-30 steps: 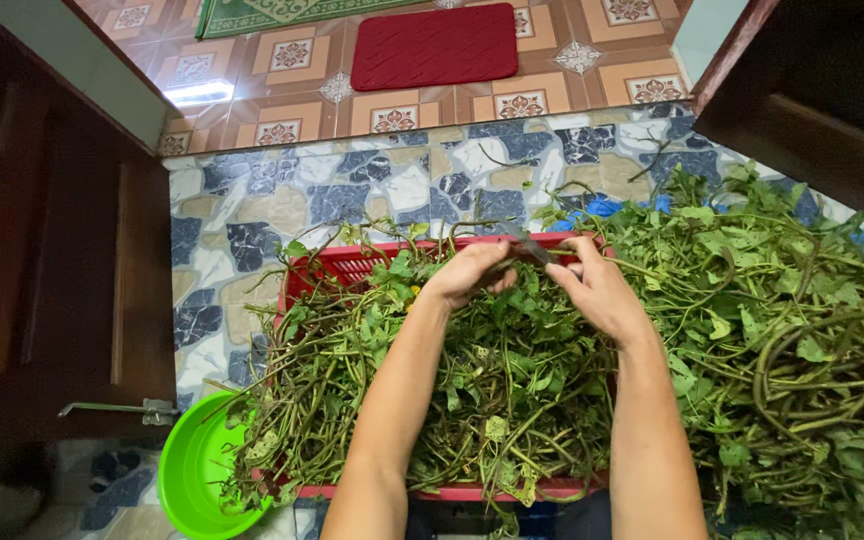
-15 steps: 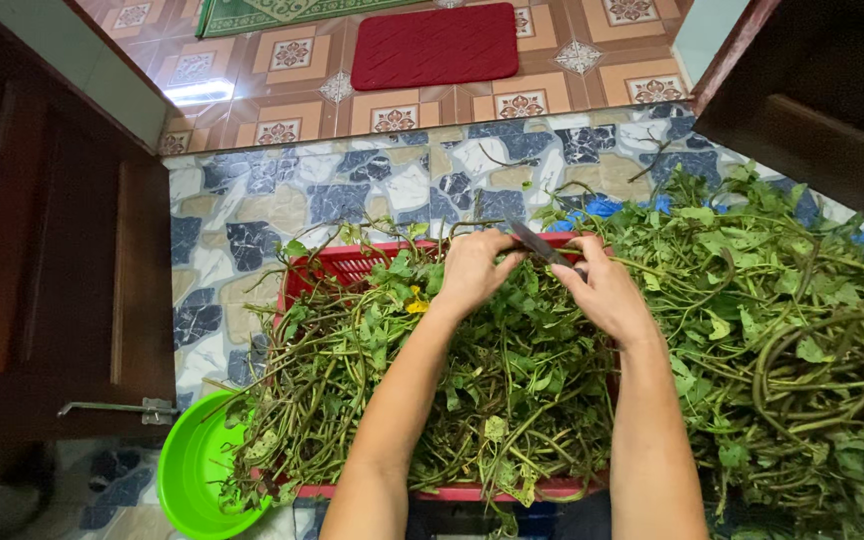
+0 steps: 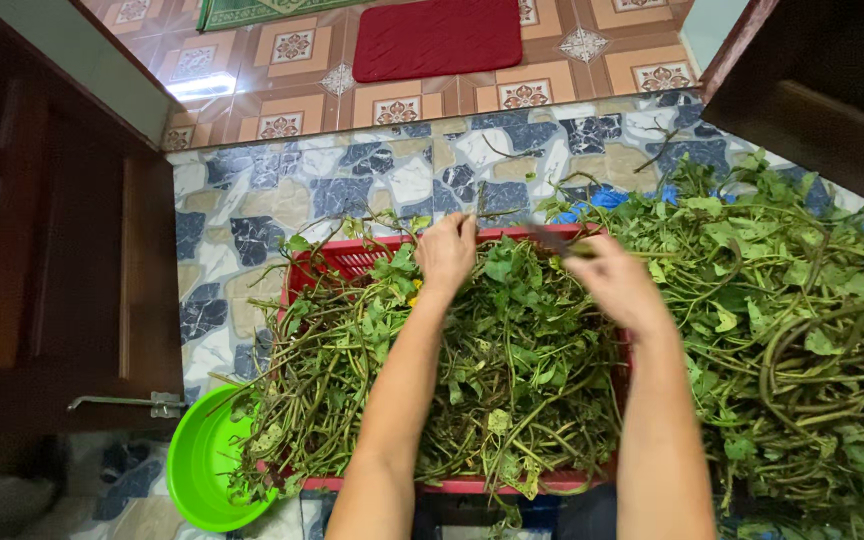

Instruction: The person sits on the floor and uses a knife to trim leaves and stems from a large pile of green vegetables in a red basket. They pick up individual stems, cut off the unwanted parts, and place the trimmed pieces into a green bowl or back into the basket.

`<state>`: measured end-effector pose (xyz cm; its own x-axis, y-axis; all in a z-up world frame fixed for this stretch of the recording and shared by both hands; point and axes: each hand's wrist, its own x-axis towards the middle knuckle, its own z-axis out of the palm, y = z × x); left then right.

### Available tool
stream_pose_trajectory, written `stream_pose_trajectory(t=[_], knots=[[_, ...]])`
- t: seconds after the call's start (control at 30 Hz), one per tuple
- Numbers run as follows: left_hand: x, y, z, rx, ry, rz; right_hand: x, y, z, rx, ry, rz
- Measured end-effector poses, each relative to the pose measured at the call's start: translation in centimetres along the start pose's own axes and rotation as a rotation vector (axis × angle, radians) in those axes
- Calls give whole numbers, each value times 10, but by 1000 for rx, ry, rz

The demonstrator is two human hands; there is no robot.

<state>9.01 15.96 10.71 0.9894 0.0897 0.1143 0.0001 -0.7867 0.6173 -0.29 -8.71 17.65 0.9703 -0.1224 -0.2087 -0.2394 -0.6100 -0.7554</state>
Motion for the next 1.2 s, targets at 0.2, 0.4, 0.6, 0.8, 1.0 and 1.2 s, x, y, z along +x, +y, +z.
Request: stream_pose_trajectory(t=[0.2,0.4,0.6,0.8,1.0,1.2], knots=[[-5,-22,1,485,-798,221,0,37,-40,247,609,299],[-31,-14,70,447,-829,358,12,40,-12,142,434,136],[10,-35,34,-261,-537,151,14,46,-3,88,516,-201],[17,-31,-10,-1014,-415,67,2,21,-2,692,100,-129],[15,-21,-13,-1300,-442,-33,-10,-15,16,773,-297,-121],[11,-18,-3,-1447,-631,-91,-3,-17,58,775,-538,-101]])
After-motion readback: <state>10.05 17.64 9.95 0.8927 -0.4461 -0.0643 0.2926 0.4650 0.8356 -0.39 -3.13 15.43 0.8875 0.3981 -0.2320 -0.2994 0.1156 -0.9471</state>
